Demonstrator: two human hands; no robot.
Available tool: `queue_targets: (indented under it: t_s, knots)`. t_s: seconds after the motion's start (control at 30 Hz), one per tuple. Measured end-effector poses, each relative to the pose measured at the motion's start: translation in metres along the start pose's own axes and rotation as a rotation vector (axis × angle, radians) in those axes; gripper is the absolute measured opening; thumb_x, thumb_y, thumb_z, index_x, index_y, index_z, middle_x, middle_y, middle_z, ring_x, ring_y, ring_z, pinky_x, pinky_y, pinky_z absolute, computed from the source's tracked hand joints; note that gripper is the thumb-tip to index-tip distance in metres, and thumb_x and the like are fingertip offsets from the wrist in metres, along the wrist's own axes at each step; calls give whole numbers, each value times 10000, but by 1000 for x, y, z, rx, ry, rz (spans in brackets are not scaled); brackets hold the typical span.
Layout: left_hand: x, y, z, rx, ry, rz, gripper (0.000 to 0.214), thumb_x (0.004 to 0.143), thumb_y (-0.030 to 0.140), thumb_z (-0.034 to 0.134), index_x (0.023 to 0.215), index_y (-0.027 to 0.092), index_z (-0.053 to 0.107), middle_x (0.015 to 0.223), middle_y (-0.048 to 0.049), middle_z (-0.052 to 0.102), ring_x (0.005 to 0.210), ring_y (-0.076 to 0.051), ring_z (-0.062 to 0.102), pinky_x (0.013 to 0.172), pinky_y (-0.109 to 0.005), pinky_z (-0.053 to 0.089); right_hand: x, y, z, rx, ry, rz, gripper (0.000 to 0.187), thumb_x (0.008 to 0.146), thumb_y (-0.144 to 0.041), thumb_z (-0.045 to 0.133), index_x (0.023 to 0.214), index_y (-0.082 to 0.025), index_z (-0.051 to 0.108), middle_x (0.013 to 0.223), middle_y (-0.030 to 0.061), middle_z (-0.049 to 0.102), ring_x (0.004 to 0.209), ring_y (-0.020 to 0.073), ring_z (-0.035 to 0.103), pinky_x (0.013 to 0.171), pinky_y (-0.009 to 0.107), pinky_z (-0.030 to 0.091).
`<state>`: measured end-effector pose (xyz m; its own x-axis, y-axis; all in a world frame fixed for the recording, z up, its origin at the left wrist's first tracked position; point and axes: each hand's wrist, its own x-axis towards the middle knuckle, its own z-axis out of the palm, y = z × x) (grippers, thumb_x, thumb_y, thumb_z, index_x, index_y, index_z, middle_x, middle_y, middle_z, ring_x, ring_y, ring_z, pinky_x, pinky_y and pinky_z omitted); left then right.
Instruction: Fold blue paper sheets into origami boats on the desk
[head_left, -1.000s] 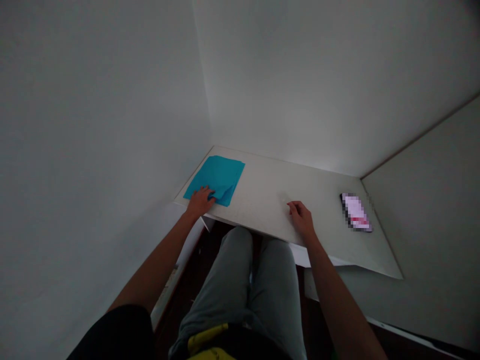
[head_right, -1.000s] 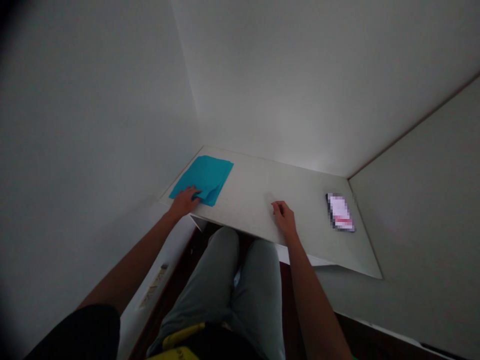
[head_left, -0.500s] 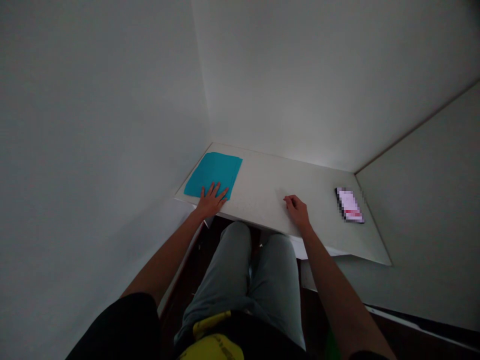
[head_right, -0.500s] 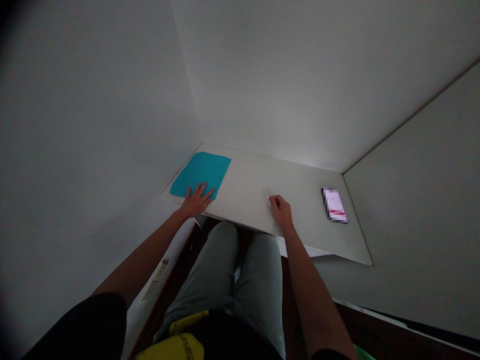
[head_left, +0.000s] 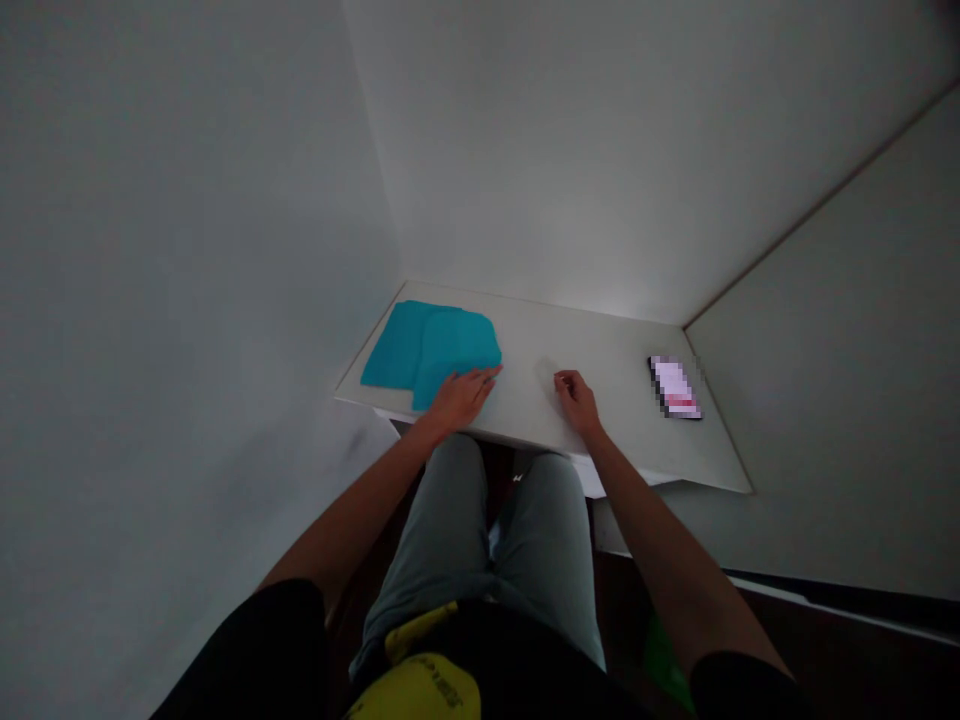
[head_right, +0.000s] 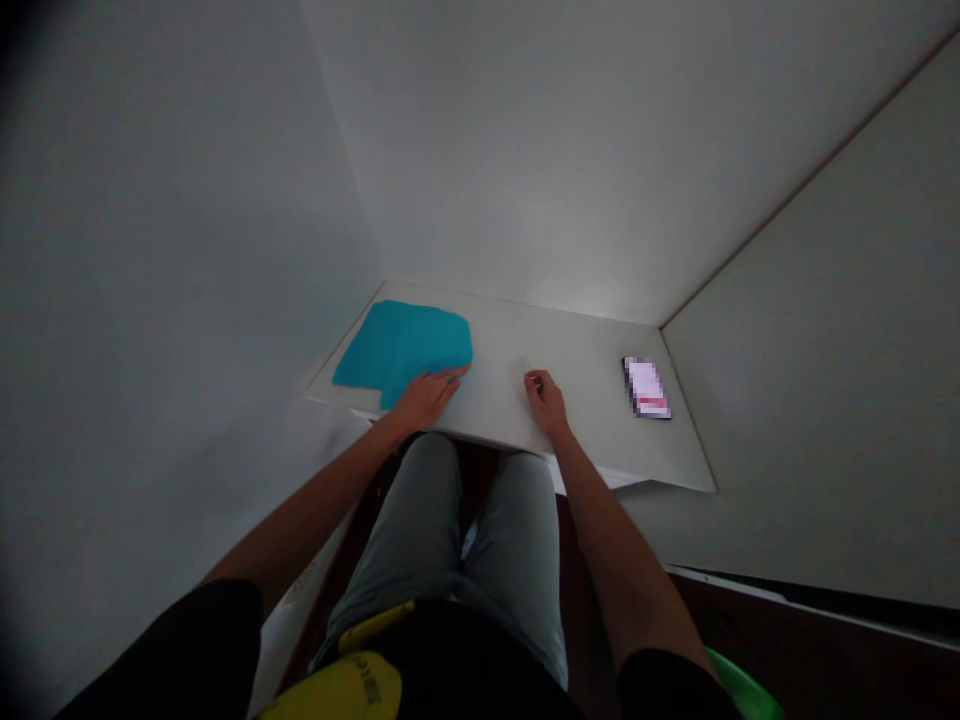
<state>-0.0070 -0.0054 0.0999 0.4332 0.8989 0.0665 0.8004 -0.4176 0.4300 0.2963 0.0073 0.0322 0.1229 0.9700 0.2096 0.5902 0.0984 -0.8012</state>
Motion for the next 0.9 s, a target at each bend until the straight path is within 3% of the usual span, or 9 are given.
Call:
queue_targets:
  t_s: [0.1,0.2,0.37,0.47,0.57,0.63,0.73,0.83,0.9]
  knots:
    - [-4,46,38,3,-72,139,539,1162,424,301,1668,333,465,1673,-57,535,1564,-291,487,1319,-573,315,-3,-1,-9,-59,-108,-163,438,979,-382,490,1326,-191,676,1226,152,744,956,266,688,884,425,573]
    - [-12,82,69,-27,-128,229,536,1162,433,293,1644,320,500,1671,-81,537,1571,-304,477,1316,-619,300,-14,2,-25,-243,-258,-343,553,951,-206,490,1481,-218,648,1505,150,652,1273,321,648,1092,511,519]
    - [-22,105,82,-48,-224,285,645,1131,587,335,1635,220,501,1690,-145,499,1609,-335,415,1326,-620,276,-45,19,-55,-474,-435,-386,503,1044,-236,467,1497,-308,675,1642,61,573,1546,364,468,1170,587,446]
    - [-26,82,69,-56,-244,348,845,1056,724,453,1687,165,407,1738,-179,410,1660,-328,314,1366,-554,207,-64,29,-68,-481,-463,-388,508,1077,-305,455,1556,-314,625,1690,53,515,1584,348,431,1217,581,407]
    - [-30,33,50,7,-227,376,1186,856,831,692,1721,115,311,1791,-217,269,1696,-373,180,1387,-552,98,-82,32,-75,-479,-493,-437,588,1050,-372,541,1632,-287,531,1750,84,417,1611,342,396,1288,583,325]
    - [-33,-2,42,85,-284,398,1379,726,796,831,1736,75,231,1803,-250,199,1696,-416,143,1381,-572,95,-91,33,-76,-485,-517,-482,735,983,-427,660,1671,-257,464,1775,119,362,1632,356,355,1311,599,281]
    - [-39,-37,39,170,-314,468,1305,733,534,911,1751,134,201,1807,-213,229,1690,-385,195,1380,-558,109,-100,34,-72,-496,-496,-523,875,892,-452,780,1665,-206,453,1765,171,368,1632,370,349,1322,608,253]
    - [-41,-45,44,165,-234,457,1030,802,176,774,1726,191,319,1768,-158,365,1649,-323,327,1360,-516,211,-105,37,-60,-495,-396,-499,731,900,-425,775,1566,-205,568,1689,188,482,1586,377,424,1308,617,274]
    - [-40,-42,48,105,-163,401,897,810,76,668,1669,213,451,1696,-138,492,1569,-304,458,1301,-502,329,-105,38,-53,-486,-327,-468,583,928,-387,736,1478,-220,642,1618,181,564,1543,376,478,1289,619,304]
